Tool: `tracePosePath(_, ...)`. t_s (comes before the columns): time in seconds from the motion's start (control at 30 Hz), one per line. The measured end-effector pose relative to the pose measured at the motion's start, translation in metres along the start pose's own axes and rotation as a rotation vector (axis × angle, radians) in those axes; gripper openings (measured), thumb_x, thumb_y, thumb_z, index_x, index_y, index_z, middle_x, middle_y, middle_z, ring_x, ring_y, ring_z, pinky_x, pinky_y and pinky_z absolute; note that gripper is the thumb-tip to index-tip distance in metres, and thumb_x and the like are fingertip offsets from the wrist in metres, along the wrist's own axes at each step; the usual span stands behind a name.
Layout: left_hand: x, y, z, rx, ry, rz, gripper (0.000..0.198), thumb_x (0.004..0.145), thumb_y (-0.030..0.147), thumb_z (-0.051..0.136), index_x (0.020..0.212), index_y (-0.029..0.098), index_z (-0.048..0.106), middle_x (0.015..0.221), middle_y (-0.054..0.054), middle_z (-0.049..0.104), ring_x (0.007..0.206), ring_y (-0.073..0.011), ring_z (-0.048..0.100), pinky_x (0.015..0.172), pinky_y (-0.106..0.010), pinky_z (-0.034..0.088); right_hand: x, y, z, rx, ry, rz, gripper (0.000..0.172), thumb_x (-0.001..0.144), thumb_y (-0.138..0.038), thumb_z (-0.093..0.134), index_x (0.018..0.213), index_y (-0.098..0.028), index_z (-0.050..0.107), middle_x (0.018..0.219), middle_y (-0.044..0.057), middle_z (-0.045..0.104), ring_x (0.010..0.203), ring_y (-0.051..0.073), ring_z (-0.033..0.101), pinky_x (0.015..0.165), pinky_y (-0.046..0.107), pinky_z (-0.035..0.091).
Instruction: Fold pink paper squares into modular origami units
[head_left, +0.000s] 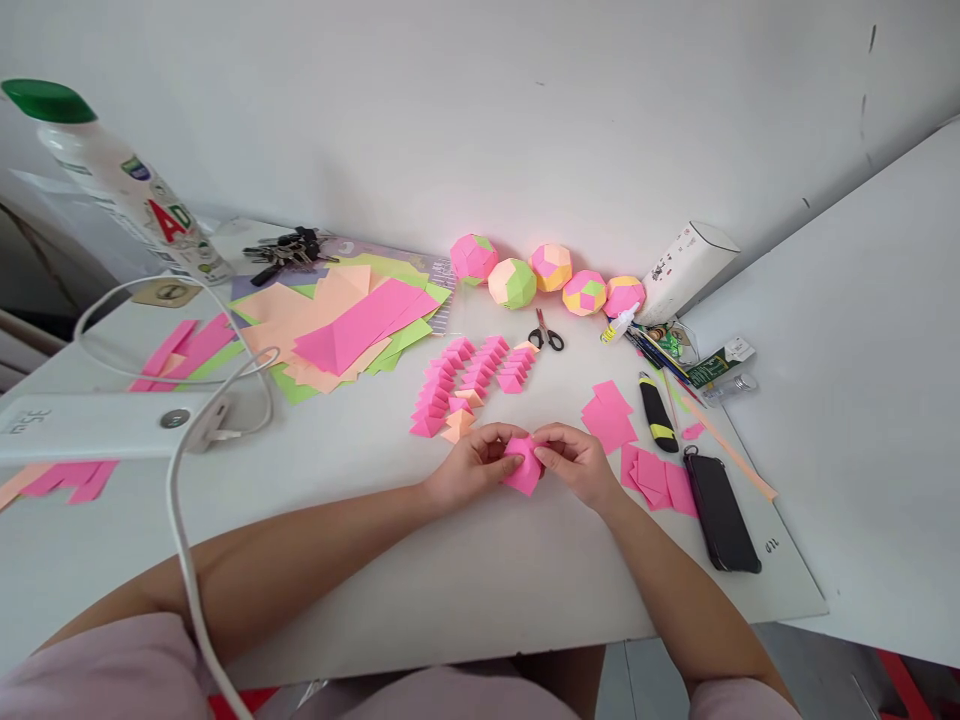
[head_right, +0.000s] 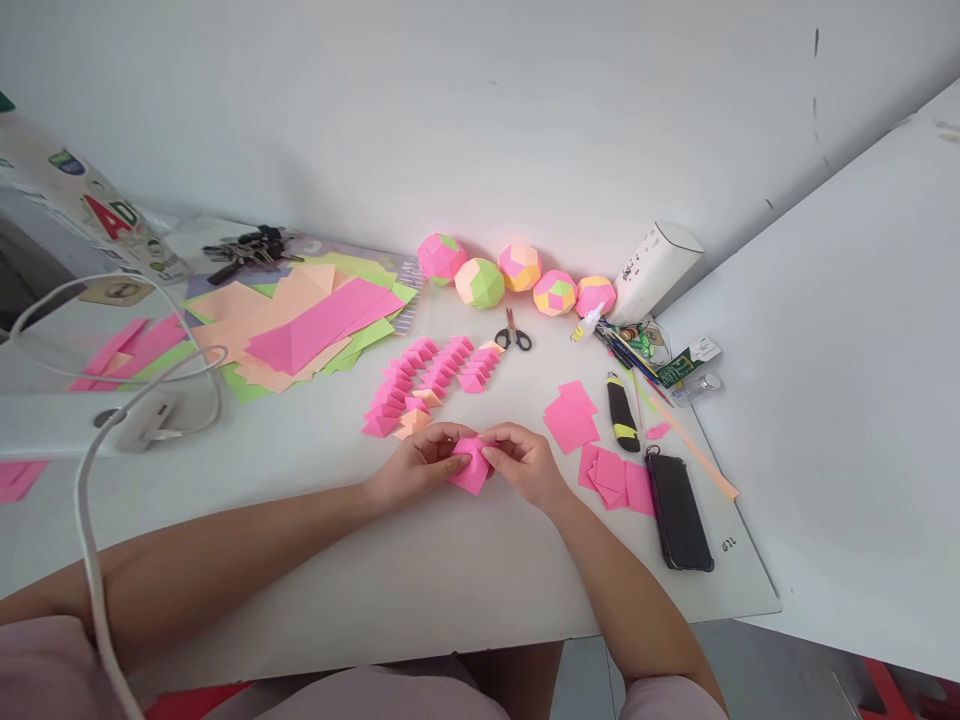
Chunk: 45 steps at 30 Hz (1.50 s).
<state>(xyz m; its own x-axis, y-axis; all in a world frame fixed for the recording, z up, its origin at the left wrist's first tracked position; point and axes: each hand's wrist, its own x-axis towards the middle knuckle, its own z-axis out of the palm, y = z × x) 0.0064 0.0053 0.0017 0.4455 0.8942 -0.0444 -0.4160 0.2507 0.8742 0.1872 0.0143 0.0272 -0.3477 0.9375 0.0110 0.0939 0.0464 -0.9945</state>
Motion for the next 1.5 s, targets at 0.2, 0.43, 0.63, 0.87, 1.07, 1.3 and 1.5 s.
tracePosePath(0.2,0.0,0.0032,-0.0008,0.013,-0.054,0.018,0.025,0.075,0.028,0.066,0.098,0.017,0.062,0.086,-0.005,0.065,0.082,-0.0182,0.062,0.073,-0.034,0.05,0.0002,0.0018,0.0001,0.065,-0.052,0.001,0.011,0.077,-0.025,0.064,0.086,-0.019,0.066,0.079,0.001,0.061,0.066,0.012,0.059,0.057,0.026,0.053)
tracePosePath(0.43,0.0006,0.0036,-0.002,0.018,-0.008,0.046,0.021,0.073,0.023,0.068,0.094,0.019,0.065,0.086,-0.003,0.064,0.079,-0.0159,0.062,0.07,-0.031,0.051,-0.001,0.0005,0.0012,0.064,-0.073,0.01,0.011,0.077,-0.025,0.065,0.086,-0.019,0.066,0.077,0.002,0.062,0.062,0.012,0.06,0.056,0.026,0.054)
tracePosePath(0.63,-0.0002,0.0085,0.0004,0.024,-0.063,0.004,0.018,0.075,0.022,0.066,0.092,0.017,0.067,0.085,-0.005,0.067,0.079,-0.0162,0.063,0.069,-0.029,0.051,-0.0014,-0.0004,0.0016,0.06,-0.064,0.02,0.008,0.076,-0.025,0.065,0.082,-0.019,0.067,0.077,0.002,0.062,0.065,0.012,0.06,0.057,0.026,0.053)
tracePosePath(0.87,0.0,0.0067,0.0004,0.076,-0.021,0.027,0.017,0.073,0.023,0.068,0.089,0.016,0.069,0.085,-0.005,0.065,0.078,-0.0163,0.063,0.068,-0.028,0.05,-0.0012,0.0014,0.0014,0.081,-0.054,0.045,0.013,0.074,-0.027,0.068,0.082,-0.017,0.066,0.074,0.002,0.061,0.063,0.011,0.059,0.056,0.025,0.053)
tracePosePath(1.07,-0.0011,0.0055,-0.0005,0.079,-0.005,0.034,0.019,0.073,0.026,0.068,0.09,0.018,0.069,0.085,-0.005,0.064,0.08,-0.0174,0.063,0.07,-0.03,0.051,-0.0018,0.0009,0.0017,0.072,-0.056,0.055,0.012,0.075,-0.027,0.067,0.082,-0.017,0.066,0.073,0.002,0.062,0.063,0.012,0.06,0.056,0.026,0.054)
tracePosePath(1.3,-0.0006,0.0048,0.0,0.081,0.065,0.042,0.023,0.069,0.027,0.071,0.091,0.019,0.068,0.082,-0.003,0.065,0.076,-0.0167,0.064,0.07,-0.032,0.051,-0.0026,-0.0028,0.002,-0.07,-0.019,0.018,0.013,0.076,-0.027,0.066,0.084,-0.017,0.068,0.072,0.003,0.065,0.061,0.012,0.06,0.058,0.027,0.053)
tracePosePath(1.5,-0.0006,0.0066,0.0017,0.032,0.021,0.063,0.024,0.07,0.025,0.07,0.092,0.017,0.066,0.073,-0.002,0.068,0.072,-0.0164,0.065,0.07,-0.033,0.051,-0.0038,-0.0028,0.0047,-0.12,-0.024,-0.012,0.013,0.076,-0.025,0.065,0.086,-0.018,0.069,0.072,0.003,0.067,0.06,0.012,0.061,0.057,0.027,0.053)
